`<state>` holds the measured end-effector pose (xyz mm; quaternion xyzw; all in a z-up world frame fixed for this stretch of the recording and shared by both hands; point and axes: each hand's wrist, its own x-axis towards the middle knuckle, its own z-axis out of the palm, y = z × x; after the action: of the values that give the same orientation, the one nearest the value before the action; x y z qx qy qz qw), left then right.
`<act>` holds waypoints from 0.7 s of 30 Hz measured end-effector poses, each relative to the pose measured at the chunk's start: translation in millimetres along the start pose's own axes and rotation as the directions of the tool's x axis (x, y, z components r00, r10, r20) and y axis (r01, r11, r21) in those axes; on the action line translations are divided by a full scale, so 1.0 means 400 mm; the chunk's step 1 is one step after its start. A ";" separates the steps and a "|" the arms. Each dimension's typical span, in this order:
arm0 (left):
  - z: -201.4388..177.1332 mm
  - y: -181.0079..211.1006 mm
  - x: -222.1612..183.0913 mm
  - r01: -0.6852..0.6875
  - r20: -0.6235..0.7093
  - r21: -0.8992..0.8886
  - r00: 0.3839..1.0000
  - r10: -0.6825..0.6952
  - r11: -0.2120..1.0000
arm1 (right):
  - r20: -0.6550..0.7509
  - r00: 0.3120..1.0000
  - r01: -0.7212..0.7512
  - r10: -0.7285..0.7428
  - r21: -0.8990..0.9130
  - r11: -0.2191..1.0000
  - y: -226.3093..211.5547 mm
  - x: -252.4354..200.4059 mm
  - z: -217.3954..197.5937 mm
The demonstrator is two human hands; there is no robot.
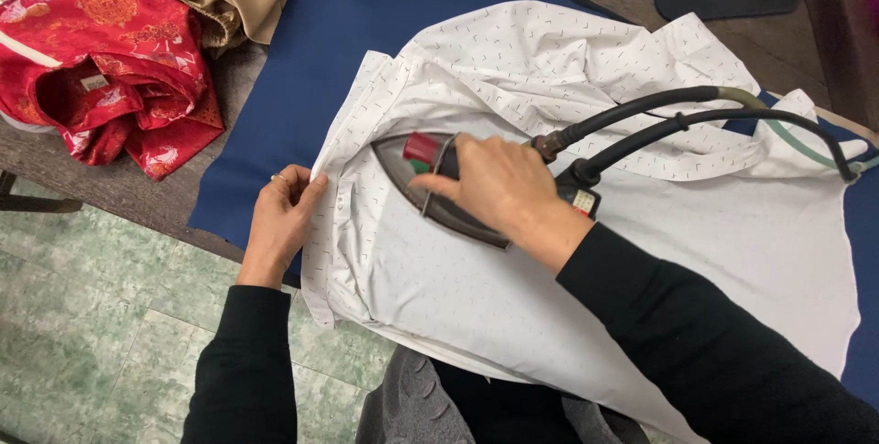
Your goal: Ironing a white shirt on a pressing table and repositioning it to iron different sections including the body and sleeves.
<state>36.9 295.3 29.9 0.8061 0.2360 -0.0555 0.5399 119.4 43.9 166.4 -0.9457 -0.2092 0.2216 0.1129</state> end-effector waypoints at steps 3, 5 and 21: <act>0.001 0.000 -0.002 0.000 -0.002 -0.010 1.000 0.000 1.000 | -0.039 0.998 -0.050 0.052 0.042 0.998 0.012 0.012 0.003; 0.003 -0.004 0.001 -0.006 -0.006 -0.017 1.000 0.006 1.000 | -0.060 0.996 -0.068 0.072 0.071 0.995 0.017 0.019 0.005; 0.012 0.007 -0.001 -0.025 -0.066 -0.135 0.998 0.017 0.990 | 0.242 0.962 0.118 -0.128 0.058 0.991 -0.048 -0.076 0.055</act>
<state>38.6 289.9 30.4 0.7712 0.2481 -0.0075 0.5863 77.6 50.0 164.2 -0.8936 -0.2750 0.3338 0.1203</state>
